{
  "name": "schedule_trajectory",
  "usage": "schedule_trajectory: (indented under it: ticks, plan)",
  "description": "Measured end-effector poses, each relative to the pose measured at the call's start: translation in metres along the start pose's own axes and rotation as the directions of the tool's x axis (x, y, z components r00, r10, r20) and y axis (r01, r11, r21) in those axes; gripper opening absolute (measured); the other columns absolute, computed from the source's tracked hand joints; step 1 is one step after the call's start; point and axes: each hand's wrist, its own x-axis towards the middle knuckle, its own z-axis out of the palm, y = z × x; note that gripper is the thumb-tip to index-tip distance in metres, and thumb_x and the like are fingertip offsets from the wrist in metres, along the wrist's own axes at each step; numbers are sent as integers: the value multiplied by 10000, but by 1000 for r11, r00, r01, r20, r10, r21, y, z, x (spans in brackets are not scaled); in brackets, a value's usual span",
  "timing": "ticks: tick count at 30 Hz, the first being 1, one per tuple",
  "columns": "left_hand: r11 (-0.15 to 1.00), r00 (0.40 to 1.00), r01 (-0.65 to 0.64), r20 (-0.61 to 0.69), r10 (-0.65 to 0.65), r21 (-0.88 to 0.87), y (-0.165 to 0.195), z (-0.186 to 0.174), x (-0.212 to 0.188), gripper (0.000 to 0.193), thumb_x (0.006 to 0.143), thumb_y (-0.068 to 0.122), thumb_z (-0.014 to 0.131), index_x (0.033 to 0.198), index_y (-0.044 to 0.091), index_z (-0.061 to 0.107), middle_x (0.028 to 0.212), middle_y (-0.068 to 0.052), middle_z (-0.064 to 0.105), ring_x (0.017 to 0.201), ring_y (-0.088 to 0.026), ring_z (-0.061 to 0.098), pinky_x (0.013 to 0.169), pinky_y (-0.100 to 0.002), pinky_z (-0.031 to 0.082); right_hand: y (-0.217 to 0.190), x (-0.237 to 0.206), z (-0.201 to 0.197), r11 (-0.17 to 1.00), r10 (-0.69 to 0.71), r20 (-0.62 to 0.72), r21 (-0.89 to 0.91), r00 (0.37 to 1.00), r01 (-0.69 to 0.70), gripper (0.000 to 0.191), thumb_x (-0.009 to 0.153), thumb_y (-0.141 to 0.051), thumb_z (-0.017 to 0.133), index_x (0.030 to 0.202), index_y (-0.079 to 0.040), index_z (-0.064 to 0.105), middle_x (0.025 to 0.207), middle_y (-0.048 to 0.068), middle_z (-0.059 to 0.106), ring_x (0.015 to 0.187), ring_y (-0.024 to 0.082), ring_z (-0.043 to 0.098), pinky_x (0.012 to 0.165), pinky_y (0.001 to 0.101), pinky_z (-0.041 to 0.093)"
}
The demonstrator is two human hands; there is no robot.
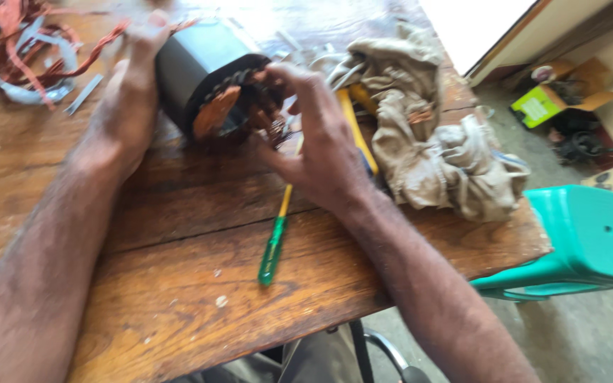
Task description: The person winds copper wire by hand around the slots of a motor stator core. They hold the stator with one hand and feed the wire with the other, rotating the core as needed to continue winding. The process is repetitive and focused on filling the stator slots with wire.
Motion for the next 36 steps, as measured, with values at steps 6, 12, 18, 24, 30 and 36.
schedule_trajectory:
  ticks: [6,12,18,24,30,36]
  plan:
    - [994,993,110,-40,-109,14,16,6,0,1034,969,827,272,1571,-5,391,1584,-260,361,1469,-342,336,1163,-501,231,-1,3,-12,999,28,-12,15,1000,-28,821,874,-165,857,1523,-145,355,1225,113,590,1128,253,646,957,413,594]
    - [970,964,245,-108,-242,13,25,6,1,1048,873,827,311,1449,-28,497,1495,-250,491,1421,-352,407,1192,-503,236,-9,6,-15,998,64,6,18,998,-64,812,874,-173,857,1515,-157,357,1174,117,598,1112,253,652,958,442,585]
    - [965,962,263,-77,-261,22,37,6,0,1013,875,812,291,1368,-24,582,1403,-241,574,1355,-322,466,1150,-472,276,-15,10,-19,997,68,4,26,998,-68,803,869,-180,848,1509,-150,362,1160,120,597,1091,257,648,948,445,578]
    - [967,964,254,-83,-254,-3,41,6,0,992,889,798,318,1362,-36,571,1388,-262,560,1363,-332,454,1157,-479,269,-19,10,-23,996,82,6,25,997,-82,794,869,-177,850,1504,-153,373,1156,119,601,1095,264,646,956,461,566]
    - [956,958,283,-76,-277,77,31,1,-2,1102,835,856,244,1443,-29,495,1445,-294,493,1392,-389,412,1141,-560,245,-16,12,-18,999,37,-24,35,999,-36,812,862,-202,855,1498,-144,354,1222,126,538,1107,276,617,969,462,565]
    - [985,986,162,-52,-159,61,24,-4,-2,1167,920,906,258,1577,-57,314,1549,-349,286,1445,-467,262,1116,-661,174,-20,11,-20,983,-185,-110,-35,977,182,493,904,-254,850,1254,-163,514,1463,157,329,1303,301,486,1080,436,516]
